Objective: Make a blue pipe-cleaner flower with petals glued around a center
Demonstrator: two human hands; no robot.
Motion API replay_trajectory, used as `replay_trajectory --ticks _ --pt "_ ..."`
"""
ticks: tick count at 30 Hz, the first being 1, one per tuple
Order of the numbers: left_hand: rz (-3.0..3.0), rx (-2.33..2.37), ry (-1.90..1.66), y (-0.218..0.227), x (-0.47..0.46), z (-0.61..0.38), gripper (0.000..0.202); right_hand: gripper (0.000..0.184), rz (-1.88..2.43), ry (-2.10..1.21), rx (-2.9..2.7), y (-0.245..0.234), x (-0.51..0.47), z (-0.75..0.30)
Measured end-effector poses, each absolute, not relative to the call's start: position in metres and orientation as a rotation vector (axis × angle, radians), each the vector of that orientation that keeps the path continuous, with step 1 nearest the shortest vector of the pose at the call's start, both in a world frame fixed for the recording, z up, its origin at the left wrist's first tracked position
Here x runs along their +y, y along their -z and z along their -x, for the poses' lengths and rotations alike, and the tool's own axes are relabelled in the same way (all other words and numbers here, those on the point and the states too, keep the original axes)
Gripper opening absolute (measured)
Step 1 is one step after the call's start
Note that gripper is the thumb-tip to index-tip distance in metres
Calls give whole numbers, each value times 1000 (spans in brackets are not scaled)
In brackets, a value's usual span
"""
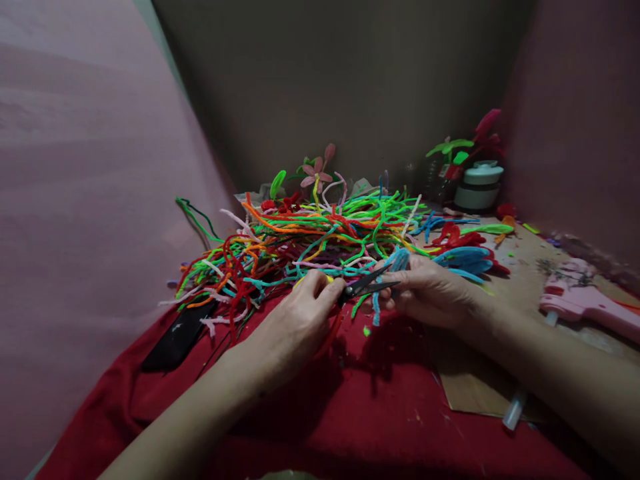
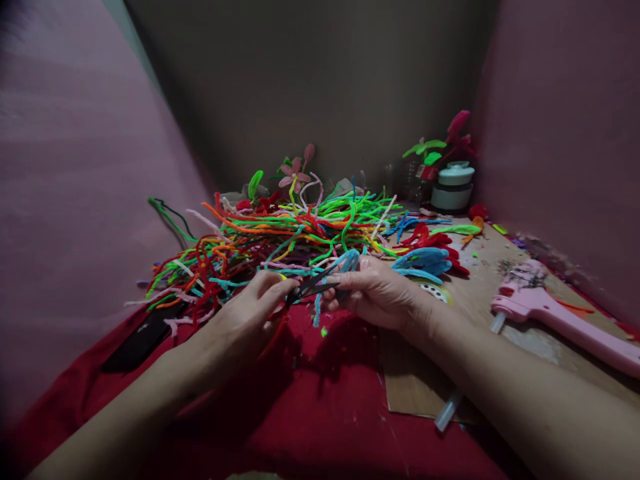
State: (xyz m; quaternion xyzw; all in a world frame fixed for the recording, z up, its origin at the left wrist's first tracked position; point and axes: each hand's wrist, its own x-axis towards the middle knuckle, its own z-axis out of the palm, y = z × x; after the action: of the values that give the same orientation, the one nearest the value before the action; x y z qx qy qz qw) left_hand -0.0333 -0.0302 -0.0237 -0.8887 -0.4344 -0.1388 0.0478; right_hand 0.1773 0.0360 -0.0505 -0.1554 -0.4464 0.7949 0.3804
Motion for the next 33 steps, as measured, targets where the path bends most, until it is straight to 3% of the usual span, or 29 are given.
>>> replay_trajectory --ticks 13,16,19,22,24,33 --pt "2781 -1437 742 26 -31 28 40 12 411 -1968 -1132 49 35 -174" --pt "2893 -1867 1219 23 -34 23 30 6 445 -1888 -1197 48 35 -173" --pt "2845 -2286 2018 19 -34 14 37 5 464 -1785 -1275 47 33 -170" --pt "2570 -2232 2691 16 -29 0 49 3 482 -1691 -1317 48 30 -169" --pt "2496 -2168 2872 15 -24 -9 51 6 504 -1645 -1344 49 29 -168" --pt "2418 -1972 2808 18 -21 -18 50 12 669 -1519 -1500 47 23 -172"
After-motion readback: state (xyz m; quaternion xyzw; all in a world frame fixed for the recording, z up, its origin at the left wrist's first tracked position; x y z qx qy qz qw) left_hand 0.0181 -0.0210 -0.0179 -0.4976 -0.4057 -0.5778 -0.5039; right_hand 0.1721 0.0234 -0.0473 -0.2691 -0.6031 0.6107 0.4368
